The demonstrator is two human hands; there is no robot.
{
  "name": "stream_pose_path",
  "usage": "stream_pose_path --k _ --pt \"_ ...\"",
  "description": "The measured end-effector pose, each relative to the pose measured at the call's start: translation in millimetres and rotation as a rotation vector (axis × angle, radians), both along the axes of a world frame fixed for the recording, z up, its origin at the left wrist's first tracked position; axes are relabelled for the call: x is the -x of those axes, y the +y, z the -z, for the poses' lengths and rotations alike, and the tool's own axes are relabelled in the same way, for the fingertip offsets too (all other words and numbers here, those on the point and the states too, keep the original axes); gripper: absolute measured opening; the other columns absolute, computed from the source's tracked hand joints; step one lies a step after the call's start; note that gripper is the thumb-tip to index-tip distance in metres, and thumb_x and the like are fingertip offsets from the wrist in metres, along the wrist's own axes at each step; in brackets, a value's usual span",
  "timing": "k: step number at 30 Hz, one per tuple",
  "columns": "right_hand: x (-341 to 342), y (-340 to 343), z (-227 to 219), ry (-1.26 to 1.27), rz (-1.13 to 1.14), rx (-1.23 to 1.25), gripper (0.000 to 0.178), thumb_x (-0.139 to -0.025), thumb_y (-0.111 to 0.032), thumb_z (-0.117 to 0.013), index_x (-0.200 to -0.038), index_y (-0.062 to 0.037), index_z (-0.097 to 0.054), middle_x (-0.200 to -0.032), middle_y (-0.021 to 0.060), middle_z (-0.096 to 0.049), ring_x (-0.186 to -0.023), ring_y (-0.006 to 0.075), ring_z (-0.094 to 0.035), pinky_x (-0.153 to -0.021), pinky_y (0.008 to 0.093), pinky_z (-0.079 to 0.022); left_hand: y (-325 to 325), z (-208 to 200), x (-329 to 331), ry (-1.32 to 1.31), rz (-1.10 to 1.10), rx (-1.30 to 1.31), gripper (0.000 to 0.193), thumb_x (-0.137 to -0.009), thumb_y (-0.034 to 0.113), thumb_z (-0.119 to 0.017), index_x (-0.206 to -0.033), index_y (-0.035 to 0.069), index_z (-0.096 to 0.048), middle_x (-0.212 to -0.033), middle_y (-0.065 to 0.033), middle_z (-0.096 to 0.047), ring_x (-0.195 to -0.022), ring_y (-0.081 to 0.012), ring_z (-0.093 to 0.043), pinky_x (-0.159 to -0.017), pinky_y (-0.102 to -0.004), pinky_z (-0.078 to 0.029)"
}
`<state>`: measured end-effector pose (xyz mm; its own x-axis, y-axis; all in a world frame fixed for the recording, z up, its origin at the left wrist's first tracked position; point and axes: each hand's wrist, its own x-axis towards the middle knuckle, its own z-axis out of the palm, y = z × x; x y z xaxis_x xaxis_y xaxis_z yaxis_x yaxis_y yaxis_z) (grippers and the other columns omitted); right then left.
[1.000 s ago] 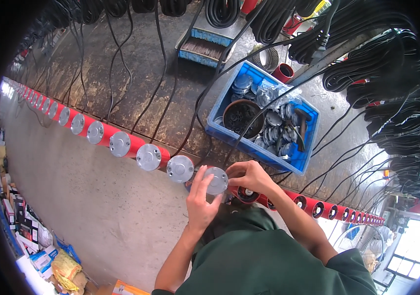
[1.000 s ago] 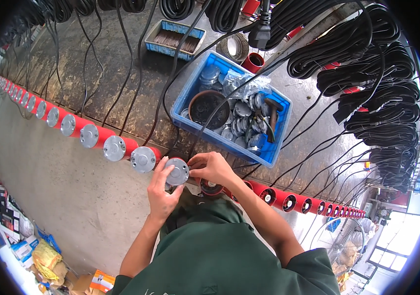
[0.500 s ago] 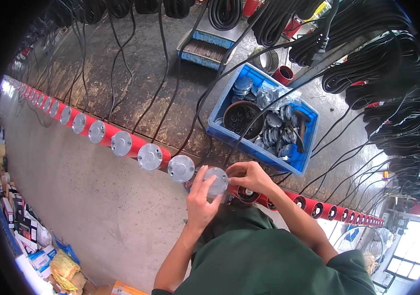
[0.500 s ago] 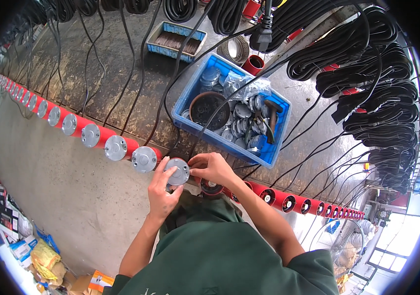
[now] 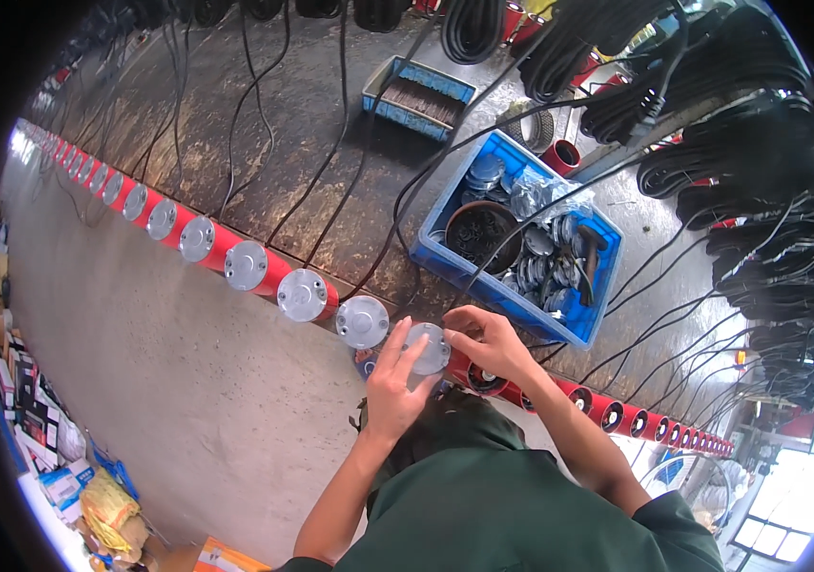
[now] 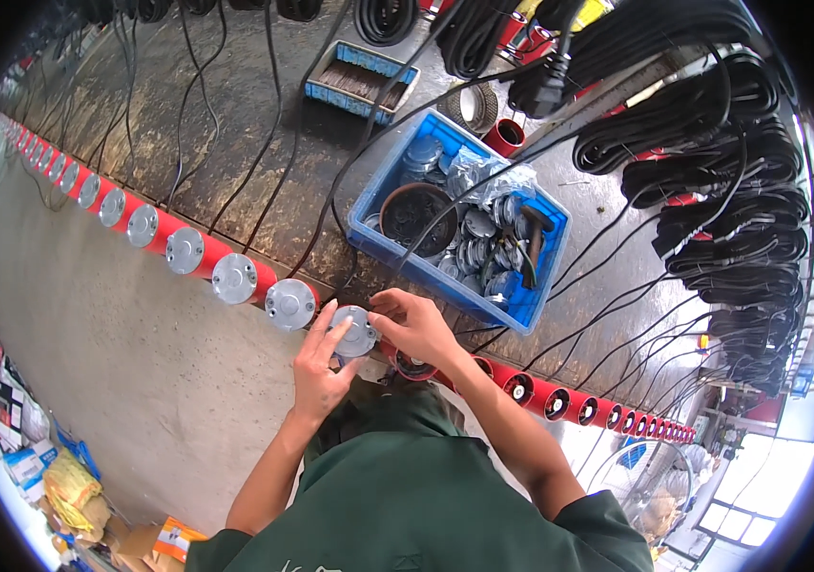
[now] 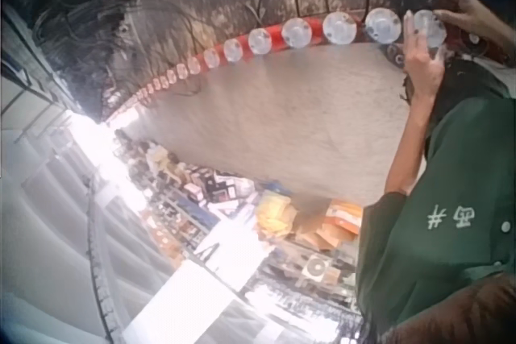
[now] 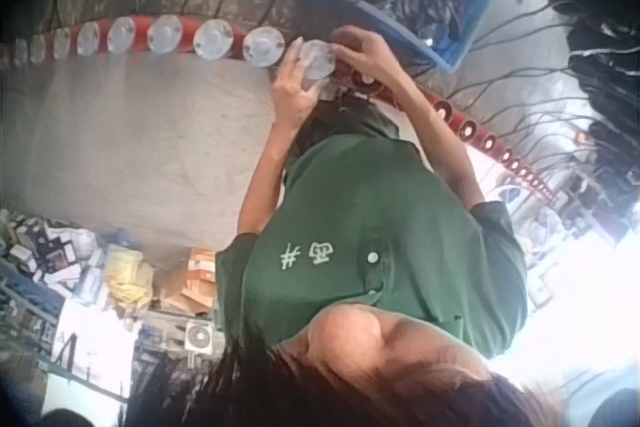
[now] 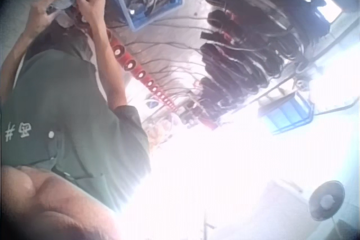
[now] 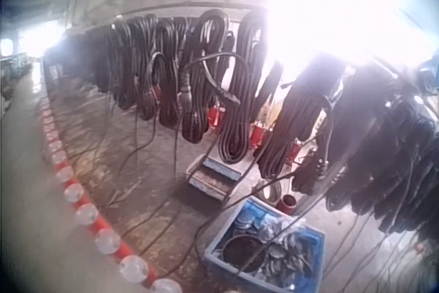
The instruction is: The person assembles water pumps by fitting metal components into the top of red pump housings and securing them with a hammer.
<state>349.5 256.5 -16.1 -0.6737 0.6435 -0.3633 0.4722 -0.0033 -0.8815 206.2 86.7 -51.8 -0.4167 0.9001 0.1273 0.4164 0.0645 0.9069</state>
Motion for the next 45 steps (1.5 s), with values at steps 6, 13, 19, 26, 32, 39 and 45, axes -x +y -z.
stream_pose_path --k 6,13,19,26,32,39,45 --pt "60 -12 18 -0.023 -0.045 -0.433 0.027 -0.101 -0.022 -0.072 -0.115 0.0000 -0.075 -0.103 0.0157 -0.078 -0.093 0.0321 -0.075 -0.084 0.0412 -0.060 -7 26 -13 -0.533 -0.201 0.084 0.098 -0.085 0.017 -0.092 -0.163 -0.004 -0.037 -0.156 -0.0244 -0.055 -0.139 -0.0333 -0.061 -0.108 -0.0416 -0.055" --pt "93 -15 38 -0.412 -0.086 -0.453 0.016 -0.096 -0.020 -0.067 -0.103 -0.0098 -0.077 -0.102 0.0126 -0.077 -0.103 0.0362 -0.071 -0.089 0.0480 -0.057 -3 96 -19 -0.815 -0.133 0.114 0.104 -0.080 0.008 -0.093 -0.165 0.004 -0.033 -0.156 -0.0118 -0.045 -0.144 -0.0247 -0.048 -0.120 -0.0409 -0.044" --pt "97 -13 34 -0.444 -0.142 -0.360 0.020 -0.087 -0.014 -0.063 -0.098 -0.0119 -0.080 -0.097 0.0114 -0.078 -0.100 0.0359 -0.073 -0.085 0.0471 -0.059 5 112 -37 -1.088 -0.098 -0.071 0.117 -0.075 0.008 -0.097 -0.166 0.005 -0.024 -0.160 -0.0120 -0.039 -0.149 -0.0253 -0.044 -0.122 -0.0416 -0.042" --pt "104 -21 29 -0.445 -0.164 -0.528 0.013 -0.086 -0.009 -0.064 -0.092 -0.0121 -0.075 -0.089 0.0078 -0.074 -0.091 0.0338 -0.072 -0.079 0.0480 -0.059 3 106 -32 -1.152 -0.044 0.046 0.107 -0.075 0.002 -0.091 -0.163 0.005 -0.031 -0.152 -0.0098 -0.052 -0.142 -0.0221 -0.054 -0.123 -0.0413 -0.042" --pt "93 -15 43 -0.407 -0.150 -0.424 0.017 -0.090 -0.013 -0.063 -0.100 -0.0082 -0.077 -0.095 0.0161 -0.076 -0.094 0.0400 -0.075 -0.082 0.0507 -0.059 7 107 -41 -1.145 -0.255 0.041 0.104 -0.073 0.010 -0.094 -0.158 0.003 -0.034 -0.157 -0.0122 -0.046 -0.143 -0.0257 -0.050 -0.121 -0.0417 -0.043" --pt "89 -19 32 -0.238 -0.025 -0.482 0.023 -0.097 -0.027 -0.069 -0.099 -0.0051 -0.076 -0.103 0.0159 -0.077 -0.101 0.0401 -0.074 -0.086 0.0497 -0.060 5 91 -30 -1.139 -0.258 -0.012 0.091 -0.088 0.019 -0.080 -0.167 0.006 -0.035 -0.161 -0.0110 -0.045 -0.142 -0.0249 -0.050 -0.108 -0.0390 -0.054" --pt "-55 81 22 -0.451 0.421 -0.996 0.027 -0.096 -0.027 -0.076 -0.117 -0.0118 -0.070 -0.109 0.0116 -0.072 -0.106 0.0317 -0.069 -0.093 0.0465 -0.054 3 81 -29 -1.131 -0.304 0.037 0.081 -0.091 0.021 -0.076 -0.164 0.013 -0.044 -0.146 -0.0093 -0.060 -0.112 -0.0212 -0.069 -0.075 -0.0322 -0.062"
